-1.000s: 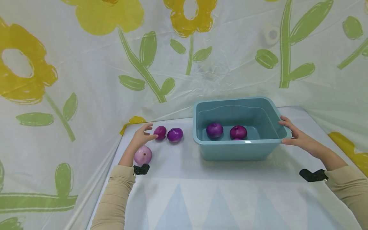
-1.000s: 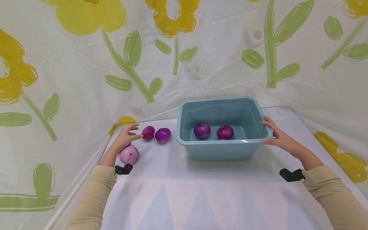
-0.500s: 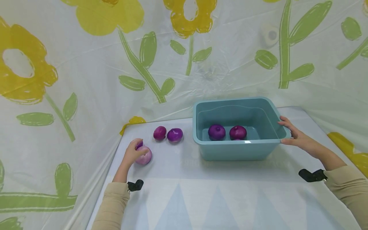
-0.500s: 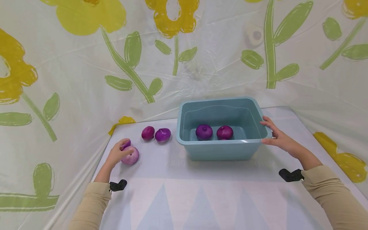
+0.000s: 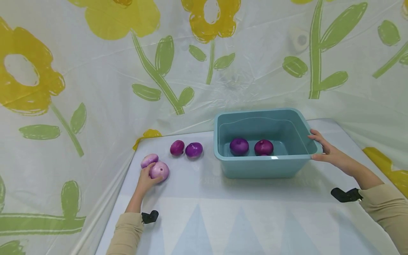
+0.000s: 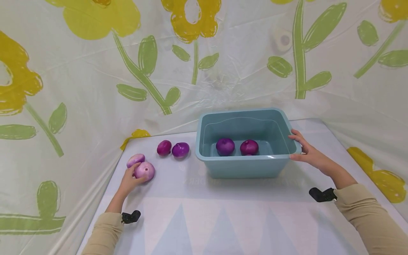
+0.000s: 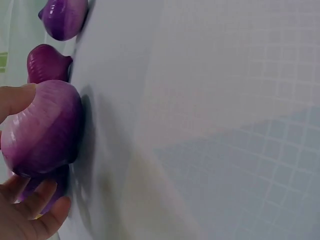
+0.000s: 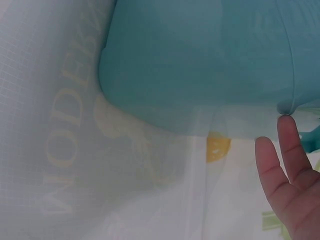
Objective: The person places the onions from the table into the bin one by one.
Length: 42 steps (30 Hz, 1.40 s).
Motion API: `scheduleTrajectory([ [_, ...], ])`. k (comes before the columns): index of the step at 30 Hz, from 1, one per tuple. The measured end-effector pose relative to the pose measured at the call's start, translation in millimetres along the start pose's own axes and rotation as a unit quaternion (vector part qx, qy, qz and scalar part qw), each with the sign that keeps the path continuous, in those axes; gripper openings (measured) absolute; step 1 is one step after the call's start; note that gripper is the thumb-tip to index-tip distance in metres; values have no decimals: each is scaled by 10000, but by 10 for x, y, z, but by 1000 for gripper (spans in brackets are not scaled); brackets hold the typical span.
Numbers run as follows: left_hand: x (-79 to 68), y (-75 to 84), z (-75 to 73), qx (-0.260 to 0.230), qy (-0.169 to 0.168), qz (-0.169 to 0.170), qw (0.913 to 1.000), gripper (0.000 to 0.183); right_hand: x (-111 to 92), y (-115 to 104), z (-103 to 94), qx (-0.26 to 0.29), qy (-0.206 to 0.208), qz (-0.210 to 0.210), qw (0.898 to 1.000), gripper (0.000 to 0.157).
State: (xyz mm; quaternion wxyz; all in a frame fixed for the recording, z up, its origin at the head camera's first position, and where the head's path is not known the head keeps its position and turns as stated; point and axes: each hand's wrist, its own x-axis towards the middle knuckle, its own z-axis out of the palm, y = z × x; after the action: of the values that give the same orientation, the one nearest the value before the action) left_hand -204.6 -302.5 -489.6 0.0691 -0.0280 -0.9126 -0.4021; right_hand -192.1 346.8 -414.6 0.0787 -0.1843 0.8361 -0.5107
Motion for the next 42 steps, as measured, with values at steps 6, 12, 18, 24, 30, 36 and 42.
scheduleTrajectory([
  [6,8,-98,75,-254,-63,-17,9997,72,-5,10,1,-27,23,-31,10000,69],
  [12,53,-134,130,-356,-239,-446,9981,80,-1,9,-4,-55,25,21,10000,69],
  [18,75,-123,163,-429,-219,-684,9965,81,-2,-6,-5,-30,26,27,10000,68],
  [24,85,-52,167,-452,-131,-867,9951,80,-1,-3,2,32,-6,-72,10000,68],
  [30,104,45,157,-514,110,-683,9963,79,-4,-11,6,61,-26,-50,10000,68],
  [36,131,162,114,-567,261,-644,9960,79,11,-5,-2,13,4,49,10000,68],
  [42,211,283,39,-408,182,-721,9964,79,10,6,-4,17,20,25,10000,68],
])
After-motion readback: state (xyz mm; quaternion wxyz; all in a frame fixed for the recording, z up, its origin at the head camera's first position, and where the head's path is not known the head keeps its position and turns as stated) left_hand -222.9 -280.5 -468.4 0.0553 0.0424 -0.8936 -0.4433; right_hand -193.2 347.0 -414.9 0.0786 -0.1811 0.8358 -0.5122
